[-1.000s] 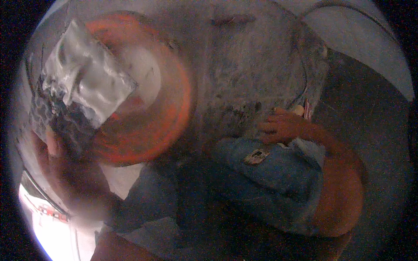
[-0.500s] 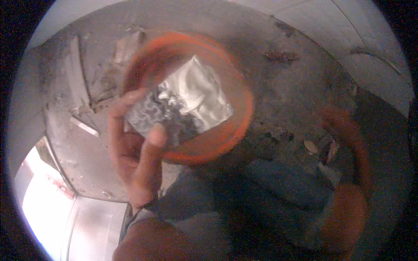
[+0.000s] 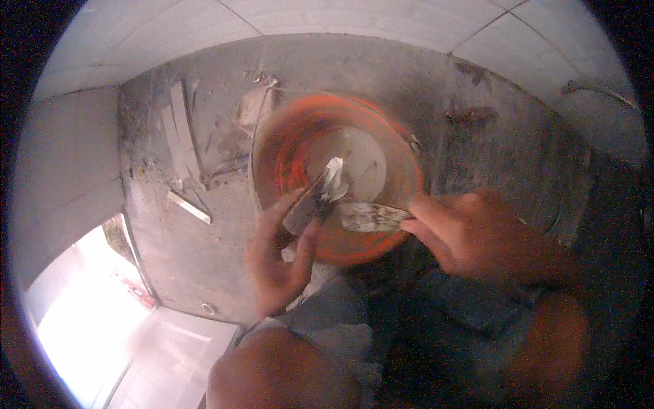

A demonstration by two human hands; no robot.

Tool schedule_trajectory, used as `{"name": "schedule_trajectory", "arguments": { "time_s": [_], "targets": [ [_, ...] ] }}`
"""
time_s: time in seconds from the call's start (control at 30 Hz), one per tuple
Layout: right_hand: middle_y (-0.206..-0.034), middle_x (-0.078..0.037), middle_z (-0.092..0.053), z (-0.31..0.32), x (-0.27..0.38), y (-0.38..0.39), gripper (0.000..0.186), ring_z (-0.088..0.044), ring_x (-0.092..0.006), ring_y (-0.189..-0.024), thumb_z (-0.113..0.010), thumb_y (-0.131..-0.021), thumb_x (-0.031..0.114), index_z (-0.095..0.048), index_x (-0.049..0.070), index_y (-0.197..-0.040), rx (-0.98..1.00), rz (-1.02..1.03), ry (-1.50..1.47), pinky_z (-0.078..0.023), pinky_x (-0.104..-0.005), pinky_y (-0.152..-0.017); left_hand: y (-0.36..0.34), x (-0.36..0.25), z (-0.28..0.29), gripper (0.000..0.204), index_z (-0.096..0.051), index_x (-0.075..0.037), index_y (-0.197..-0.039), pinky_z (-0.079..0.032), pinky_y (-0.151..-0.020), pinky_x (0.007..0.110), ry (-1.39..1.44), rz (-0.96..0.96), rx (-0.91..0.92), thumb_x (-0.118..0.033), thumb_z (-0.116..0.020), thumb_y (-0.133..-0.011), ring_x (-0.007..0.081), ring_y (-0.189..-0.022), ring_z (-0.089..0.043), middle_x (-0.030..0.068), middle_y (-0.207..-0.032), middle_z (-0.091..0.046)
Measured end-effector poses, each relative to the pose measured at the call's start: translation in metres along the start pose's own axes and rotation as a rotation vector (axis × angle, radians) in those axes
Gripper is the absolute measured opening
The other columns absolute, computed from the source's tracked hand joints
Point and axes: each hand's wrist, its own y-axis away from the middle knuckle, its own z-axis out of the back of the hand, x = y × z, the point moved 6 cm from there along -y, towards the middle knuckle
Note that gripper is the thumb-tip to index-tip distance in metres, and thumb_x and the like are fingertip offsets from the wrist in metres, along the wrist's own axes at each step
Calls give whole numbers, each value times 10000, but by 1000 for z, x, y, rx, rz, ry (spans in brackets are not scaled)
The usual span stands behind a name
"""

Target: The person is applying grout to the gaps between white wall tiles using a grout float. They repeatedly scoop grout from a bucket and spread it into the tile joints, working methodically along the wall.

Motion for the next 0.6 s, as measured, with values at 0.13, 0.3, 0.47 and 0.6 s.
{"name": "schedule_trajectory", "arguments": {
  "time_s": [0.13,0.3,0.47,0.6],
  "targets": [
    [-719,-194,-656,-16,5,-12,184,-672,-427,-635,-601,-1003,225,-553,49,-982,64,-24,72,-539,-525,-570,6,-3,3,454,-611,-30,-1344,-614,-837,349,-132,-20,53,-8,-715,-902,236,-1099,-706,176,-1209,-713],
    [-626,-206,-631,-31,-11,-15,220,-664,-426,-587,-576,-1016,261,-539,45,-995,61,-89,104,-532,-544,-541,12,-3,16,439,-615,-17,-1332,-615,-830,348,-201,-30,83,-10,-709,-904,227,-1055,-724,172,-1161,-733],
    [-620,-202,-631,-33,-22,-10,238,-676,-427,-613,-564,-1022,276,-533,41,-993,55,-104,105,-531,-549,-553,21,11,22,424,-611,-1,-1328,-605,-850,351,-124,17,19,-66,-724,-924,218,-1056,-720,160,-1139,-739],
    [-631,-208,-638,-30,-10,-12,244,-682,-429,-627,-556,-1025,278,-536,40,-976,119,-117,136,-535,-552,-568,17,14,23,420,-605,6,-1333,-595,-869,343,-102,31,-19,-77,-717,-937,217,-1077,-708,166,-1145,-732]
  ]
}}
